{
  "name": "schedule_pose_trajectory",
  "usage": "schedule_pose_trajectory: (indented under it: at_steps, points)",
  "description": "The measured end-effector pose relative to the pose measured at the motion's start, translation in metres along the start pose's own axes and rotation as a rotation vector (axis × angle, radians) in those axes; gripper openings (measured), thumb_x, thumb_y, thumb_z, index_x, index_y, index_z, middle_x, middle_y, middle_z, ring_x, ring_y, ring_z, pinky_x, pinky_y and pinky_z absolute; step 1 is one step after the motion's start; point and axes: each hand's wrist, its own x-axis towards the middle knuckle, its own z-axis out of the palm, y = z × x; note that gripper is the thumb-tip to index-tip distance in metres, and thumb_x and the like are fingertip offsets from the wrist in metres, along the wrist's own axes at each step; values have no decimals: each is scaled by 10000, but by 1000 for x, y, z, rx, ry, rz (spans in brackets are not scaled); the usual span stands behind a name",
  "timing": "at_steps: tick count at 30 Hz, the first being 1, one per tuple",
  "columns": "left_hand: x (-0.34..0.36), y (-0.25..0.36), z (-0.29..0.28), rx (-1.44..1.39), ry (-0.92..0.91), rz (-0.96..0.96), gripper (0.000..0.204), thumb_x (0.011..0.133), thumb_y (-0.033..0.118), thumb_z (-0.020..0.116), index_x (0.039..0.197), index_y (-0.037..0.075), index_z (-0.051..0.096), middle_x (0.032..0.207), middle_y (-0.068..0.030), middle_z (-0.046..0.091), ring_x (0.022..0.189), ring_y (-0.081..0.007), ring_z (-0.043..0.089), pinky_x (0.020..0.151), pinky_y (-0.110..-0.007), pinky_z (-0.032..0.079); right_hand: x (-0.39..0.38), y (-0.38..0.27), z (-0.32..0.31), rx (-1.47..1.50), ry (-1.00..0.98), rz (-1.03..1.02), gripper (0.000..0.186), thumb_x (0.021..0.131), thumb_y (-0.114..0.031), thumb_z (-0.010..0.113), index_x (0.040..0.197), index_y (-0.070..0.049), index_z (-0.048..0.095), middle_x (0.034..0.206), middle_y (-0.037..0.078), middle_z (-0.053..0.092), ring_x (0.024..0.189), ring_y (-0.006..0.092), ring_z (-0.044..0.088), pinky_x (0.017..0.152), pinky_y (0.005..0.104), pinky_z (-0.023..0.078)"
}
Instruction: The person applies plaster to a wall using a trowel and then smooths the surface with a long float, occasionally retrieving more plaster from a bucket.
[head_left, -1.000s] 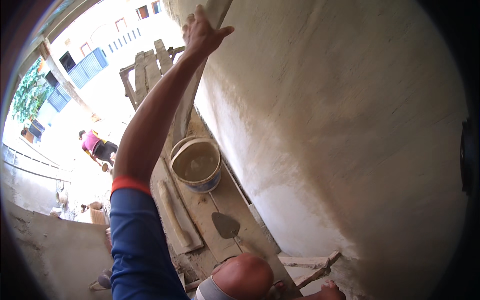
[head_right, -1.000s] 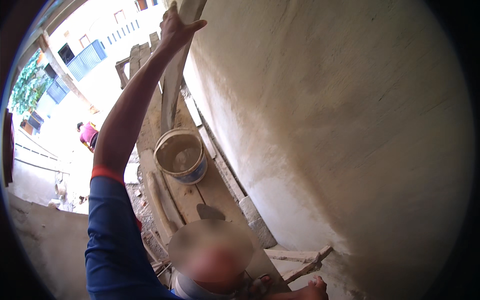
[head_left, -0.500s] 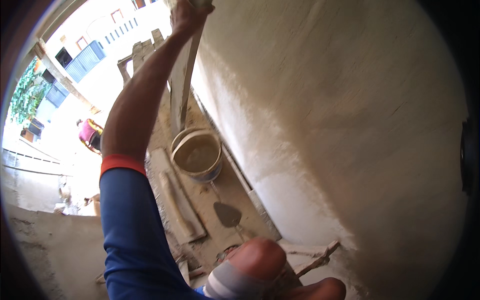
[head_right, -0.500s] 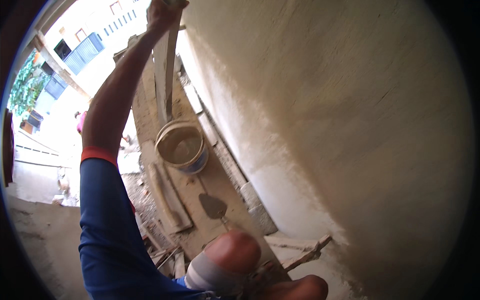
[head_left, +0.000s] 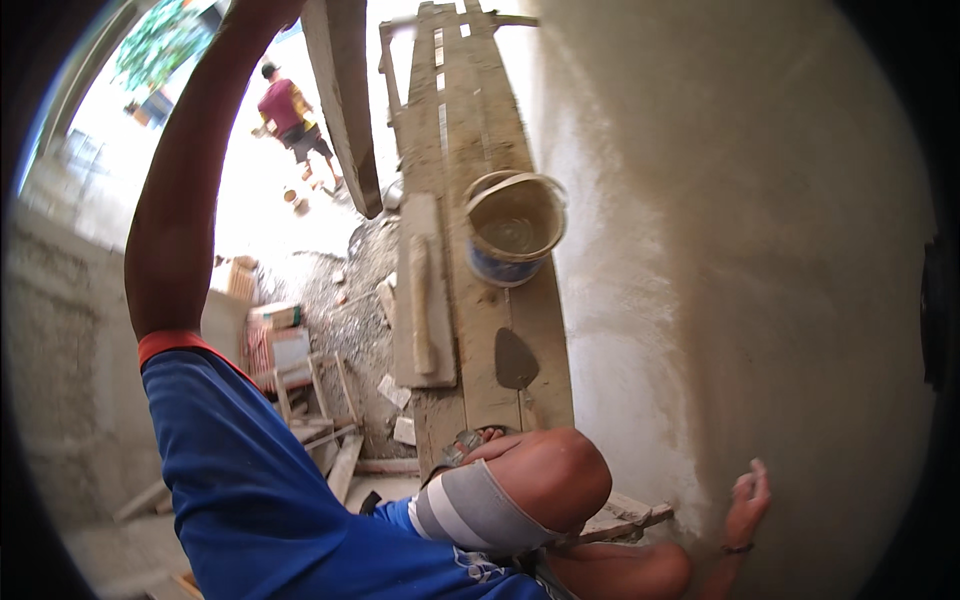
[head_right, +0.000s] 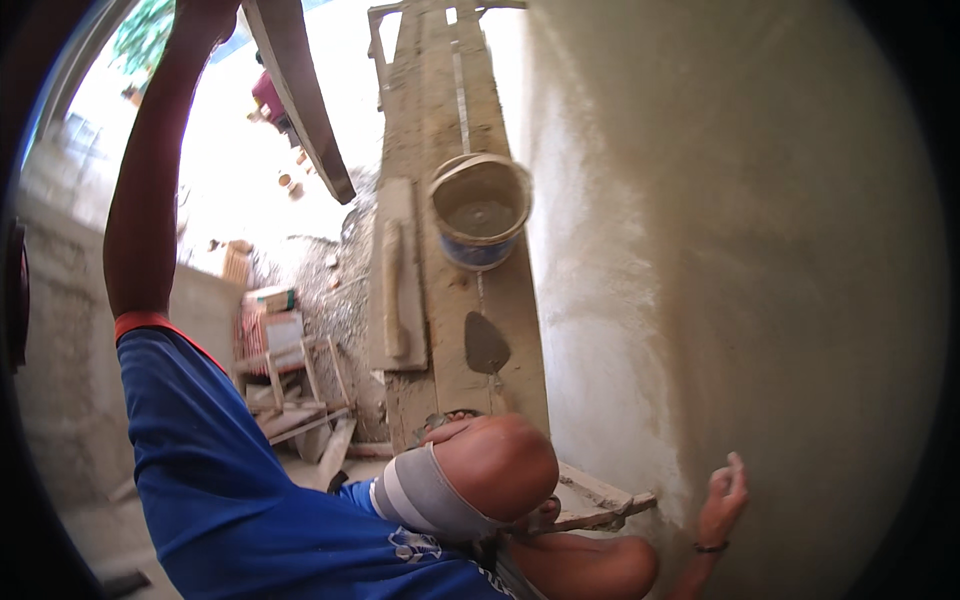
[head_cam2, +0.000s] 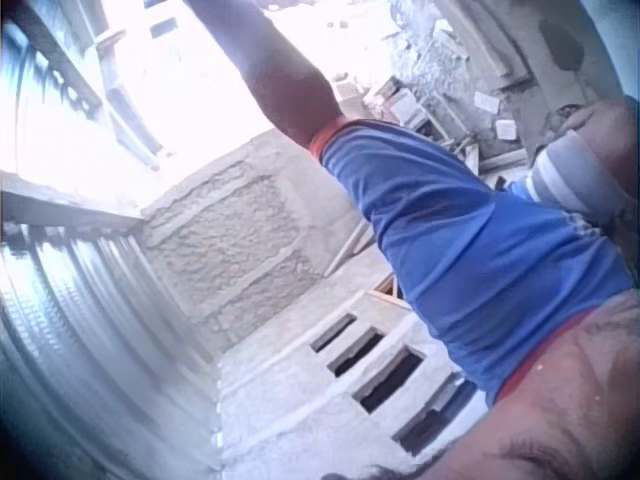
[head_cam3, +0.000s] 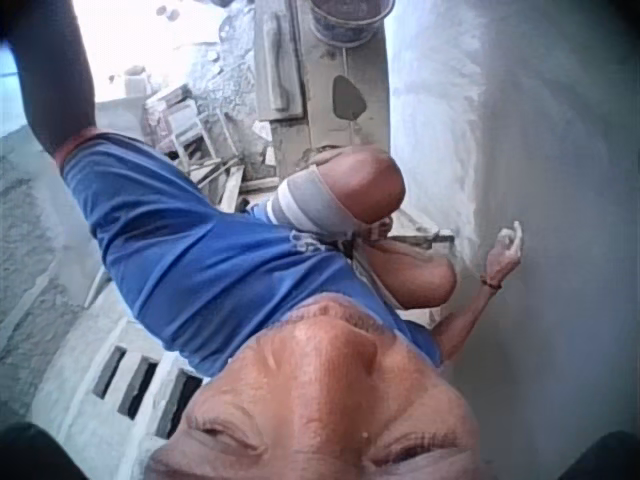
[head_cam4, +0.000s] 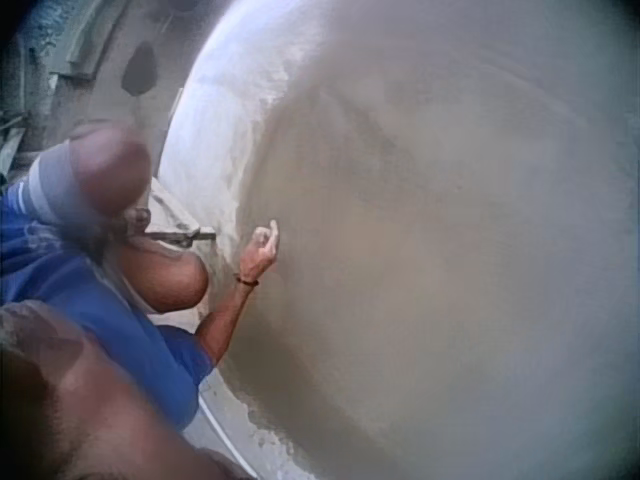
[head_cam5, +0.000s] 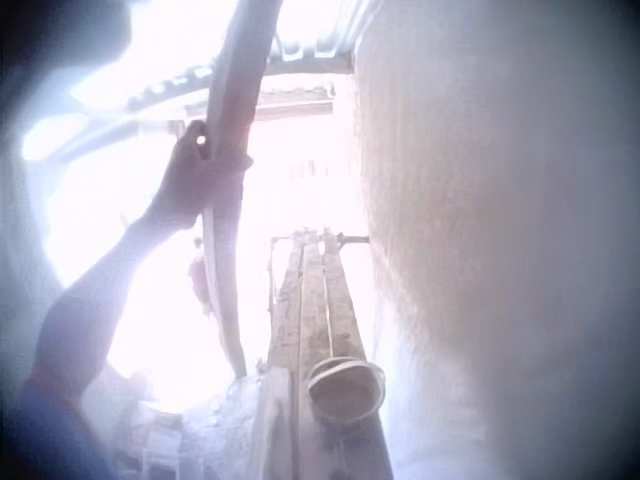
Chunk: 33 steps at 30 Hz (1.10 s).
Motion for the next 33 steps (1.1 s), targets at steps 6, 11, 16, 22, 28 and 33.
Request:
schedule_pose_trajectory:
  at_steps: [6,11,16,22,28,33]
  points:
    - [-82,-28,-66,183,-20,-87,433,724,79,710,1051,-30,447,833,-123,606,733,-200,627,611,-309,519,61,-152,-47,415,80,-672,536,925,-216,516,1383,17,364,890,18,494,768,104,455,697,246,405]
    - [-186,-87,-103,285,-178,-107,559,740,99,776,1143,-21,408,936,-136,626,831,-194,647,743,-323,556,46,-298,-38,446,-76,-903,833,845,-502,547,1447,-11,246,1160,94,530,1042,173,514,851,299,433]
    - [-283,-110,-108,243,-191,-341,659,660,211,841,1115,6,411,909,-174,608,797,-251,631,681,-363,521,38,-405,32,595,-402,-1199,1015,792,-677,520,1477,-37,131,1398,214,398,1262,283,414,1018,416,340]
    - [-369,-132,-111,322,-271,-472,661,670,197,826,1139,12,399,985,-172,552,895,-265,572,765,-387,476,-14,-474,94,1366,-904,-1300,832,838,-496,581,1406,0,230,1319,215,423,1248,321,401,1047,471,297]
    - [-436,-149,-122,401,-300,-469,683,674,181,815,1166,23,368,1008,-179,545,923,-286,563,792,-395,452,-39,-475,158,1436,-998,-1155,599,796,-270,713,1252,20,455,1156,171,572,1078,243,548,923,367,430]
    - [-469,-145,-155,560,-532,-677,788,655,202,827,1241,5,338,1172,-238,448,1118,-348,466,942,-460,374,-69,-456,214,1195,-455,-1370,234,675,-130,775,798,31,658,773,60,670,670,107,640,563,252,495]
